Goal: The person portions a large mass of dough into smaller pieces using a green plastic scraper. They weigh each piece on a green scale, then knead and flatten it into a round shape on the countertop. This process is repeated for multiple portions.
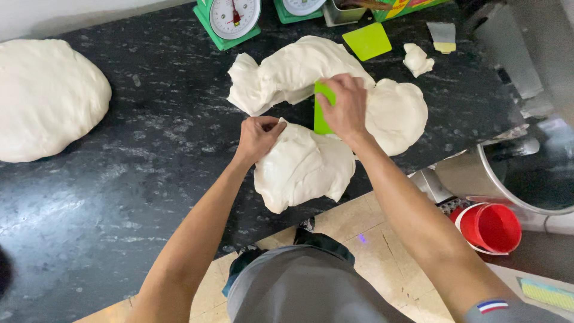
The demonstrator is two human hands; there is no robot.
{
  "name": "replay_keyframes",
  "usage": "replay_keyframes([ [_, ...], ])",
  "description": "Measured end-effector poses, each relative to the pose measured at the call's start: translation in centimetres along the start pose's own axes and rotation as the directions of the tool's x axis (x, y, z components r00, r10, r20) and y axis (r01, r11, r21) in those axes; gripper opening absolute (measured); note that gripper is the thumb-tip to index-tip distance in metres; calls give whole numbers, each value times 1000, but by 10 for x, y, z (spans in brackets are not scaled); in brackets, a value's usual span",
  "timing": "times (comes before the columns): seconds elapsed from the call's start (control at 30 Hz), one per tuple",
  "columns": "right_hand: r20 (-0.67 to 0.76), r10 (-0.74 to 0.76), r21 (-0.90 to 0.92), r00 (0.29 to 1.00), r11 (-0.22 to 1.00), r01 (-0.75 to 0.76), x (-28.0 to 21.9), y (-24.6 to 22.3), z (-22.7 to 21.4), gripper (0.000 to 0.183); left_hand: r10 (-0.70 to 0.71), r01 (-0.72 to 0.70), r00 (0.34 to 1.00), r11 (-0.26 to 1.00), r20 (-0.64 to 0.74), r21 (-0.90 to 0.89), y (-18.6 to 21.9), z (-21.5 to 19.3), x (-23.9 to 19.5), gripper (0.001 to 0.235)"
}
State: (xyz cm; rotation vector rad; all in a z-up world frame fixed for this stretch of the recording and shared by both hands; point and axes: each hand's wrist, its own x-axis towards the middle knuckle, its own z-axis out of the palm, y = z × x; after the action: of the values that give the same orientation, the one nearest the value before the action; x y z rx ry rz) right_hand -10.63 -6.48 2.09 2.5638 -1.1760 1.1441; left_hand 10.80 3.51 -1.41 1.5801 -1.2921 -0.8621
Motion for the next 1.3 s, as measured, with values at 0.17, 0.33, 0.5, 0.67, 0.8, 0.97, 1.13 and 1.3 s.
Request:
replay_keyframes([
  [0.17, 526, 62, 497, 848, 787, -365, -4, -27, 19, 24, 58, -58, 996, 998, -62, 7, 2, 4, 1, 24],
  [0.33, 544, 63, 536, 837, 740, -405, -11, -28, 35, 22, 152, -146, 987, 983, -53, 109, 0, 4, 3, 22],
  [0.5, 589, 96, 546, 803, 686, -482, -4, -27, 28, 25, 307, -289, 947, 943, -98, 163, -5, 6, 10, 20],
  [0.67, 563, 148, 516, 813, 705, -486, 4, -32, 24, 22, 230, -213, 971, 956, -61, 202, -5, 12, 16, 23],
  [0.8, 513, 195, 507, 836, 717, -478, 3, -30, 35, 24, 272, -268, 962, 904, 37, 334, 2, 5, 18, 22],
  [0.97, 381, 471, 495, 795, 623, -606, -2, 32, 47, 19, -7, -45, 994, 879, 108, 475, 13, 10, 26, 26],
  [1.13, 319, 685, 432, 655, 510, -744, 7, 153, 55, 21, -40, -9, 996, 836, 78, 548, 22, 33, 42, 32],
  [1.3, 233, 731, 179, 642, 616, -767, 46, 248, 94, 22, -97, 23, 985, 891, 141, 453, 19, 55, 52, 37],
])
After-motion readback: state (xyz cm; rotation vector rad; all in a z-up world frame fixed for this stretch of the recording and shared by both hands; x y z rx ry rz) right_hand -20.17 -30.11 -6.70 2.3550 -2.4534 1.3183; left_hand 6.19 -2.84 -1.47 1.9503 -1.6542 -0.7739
